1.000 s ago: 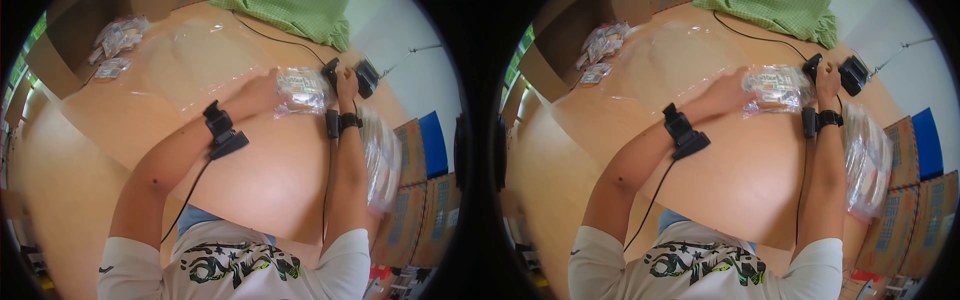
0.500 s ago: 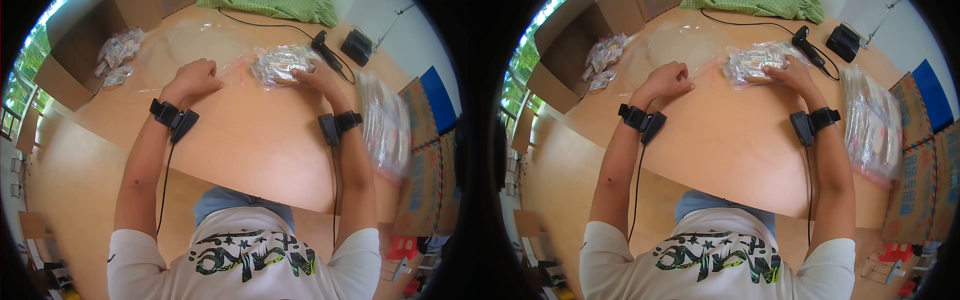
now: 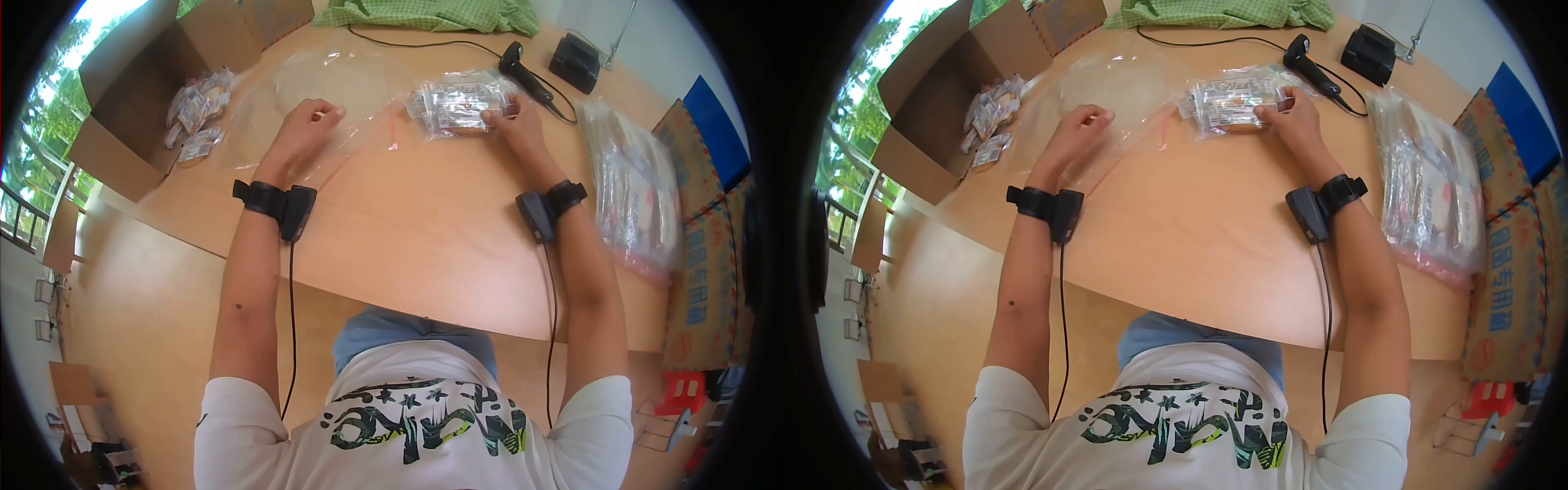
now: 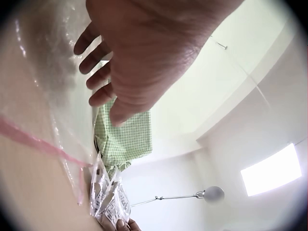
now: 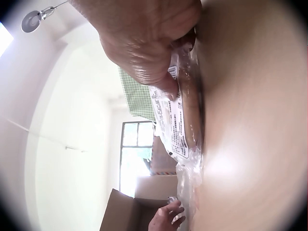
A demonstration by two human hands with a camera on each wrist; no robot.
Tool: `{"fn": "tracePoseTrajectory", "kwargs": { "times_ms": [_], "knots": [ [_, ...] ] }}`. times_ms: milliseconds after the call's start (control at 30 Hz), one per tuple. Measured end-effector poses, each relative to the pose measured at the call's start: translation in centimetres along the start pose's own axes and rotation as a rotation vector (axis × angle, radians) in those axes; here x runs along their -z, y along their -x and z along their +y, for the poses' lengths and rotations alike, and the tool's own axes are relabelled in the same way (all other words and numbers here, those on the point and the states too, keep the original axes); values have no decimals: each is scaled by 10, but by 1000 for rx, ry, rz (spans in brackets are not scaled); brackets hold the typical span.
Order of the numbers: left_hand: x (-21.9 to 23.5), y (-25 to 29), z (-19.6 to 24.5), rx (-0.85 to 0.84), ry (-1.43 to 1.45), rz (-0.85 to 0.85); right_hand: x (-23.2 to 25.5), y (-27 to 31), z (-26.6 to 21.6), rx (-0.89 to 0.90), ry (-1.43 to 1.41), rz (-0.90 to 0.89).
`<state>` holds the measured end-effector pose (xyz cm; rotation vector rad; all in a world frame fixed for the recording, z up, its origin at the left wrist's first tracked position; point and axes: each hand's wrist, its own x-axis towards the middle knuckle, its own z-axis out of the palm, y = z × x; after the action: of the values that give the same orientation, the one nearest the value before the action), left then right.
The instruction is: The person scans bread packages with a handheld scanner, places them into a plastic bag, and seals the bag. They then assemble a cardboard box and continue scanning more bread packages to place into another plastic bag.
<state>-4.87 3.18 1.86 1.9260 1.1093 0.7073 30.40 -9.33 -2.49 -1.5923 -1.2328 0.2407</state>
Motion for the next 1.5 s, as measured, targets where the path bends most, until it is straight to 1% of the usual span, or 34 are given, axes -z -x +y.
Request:
{"fn": "tracePoseTrajectory", "kwargs": {
  "times_ms": [67,167,267,367,400,433,467,567,667,700,767,800,867,900,967,1000,1067,1100,1133,1167,1233,1267,1367,1467,1500],
  "knots": [
    [-9,11,6,-169,-102,147,-4,-3,11,14,68,99],
    [-6,-24,-48,-643,-606,210,-5,-10,21,-8,181,208],
    [-3,-23,-28,-192,-466,130,-6,-14,20,-66,284,274],
    [0,-31,-40,-224,-525,182,-7,-17,18,-79,309,312],
    [-1,-19,-23,-225,-508,171,-7,-16,17,-78,305,323],
    [-4,3,9,-225,-492,158,-6,-15,18,-61,286,330],
    [-5,15,26,-225,-474,145,-5,-15,18,-45,269,337],
    [0,-13,0,-106,-571,-50,-2,-12,16,8,219,340],
    [-4,-26,-39,-295,-522,201,-2,-11,17,84,147,333],
    [-3,-26,-39,-345,-473,311,-2,-11,16,112,119,331],
    [-1,-26,-39,-445,-370,528,0,-9,15,113,56,286],
    [1,-24,-32,-450,-290,612,0,-9,14,114,25,265],
    [8,-23,-18,-456,-121,779,-3,-9,19,129,-133,253],
    [9,-21,-14,-486,-106,819,-4,-9,14,140,-212,243],
    [13,-15,-11,-541,-80,911,-4,-4,2,71,-400,226],
    [15,-13,-10,-576,-79,900,-3,-1,-10,38,-499,213],
    [14,-10,-7,-644,-79,880,8,-3,-27,-110,-908,26],
    [12,-9,-6,-628,-94,857,14,-5,-30,-192,-1106,-73],
    [9,-8,-6,-612,-106,834,21,-6,-32,-205,-1217,-174],
    [6,-8,-5,-596,-117,810,21,-5,-33,-219,-1181,-252],
    [0,-4,0,-616,-144,779,20,12,-66,-247,-1105,-406],
    [-2,-2,3,-627,-158,763,13,18,-85,-229,-976,-514],
    [-10,6,14,-625,-119,674,-14,24,-89,-294,-513,-508],
    [-16,23,35,-669,-181,545,-37,36,-85,-322,-746,-462],
    [-19,28,39,-706,-193,510,-39,40,-91,-339,-758,-446]
  ]
}}
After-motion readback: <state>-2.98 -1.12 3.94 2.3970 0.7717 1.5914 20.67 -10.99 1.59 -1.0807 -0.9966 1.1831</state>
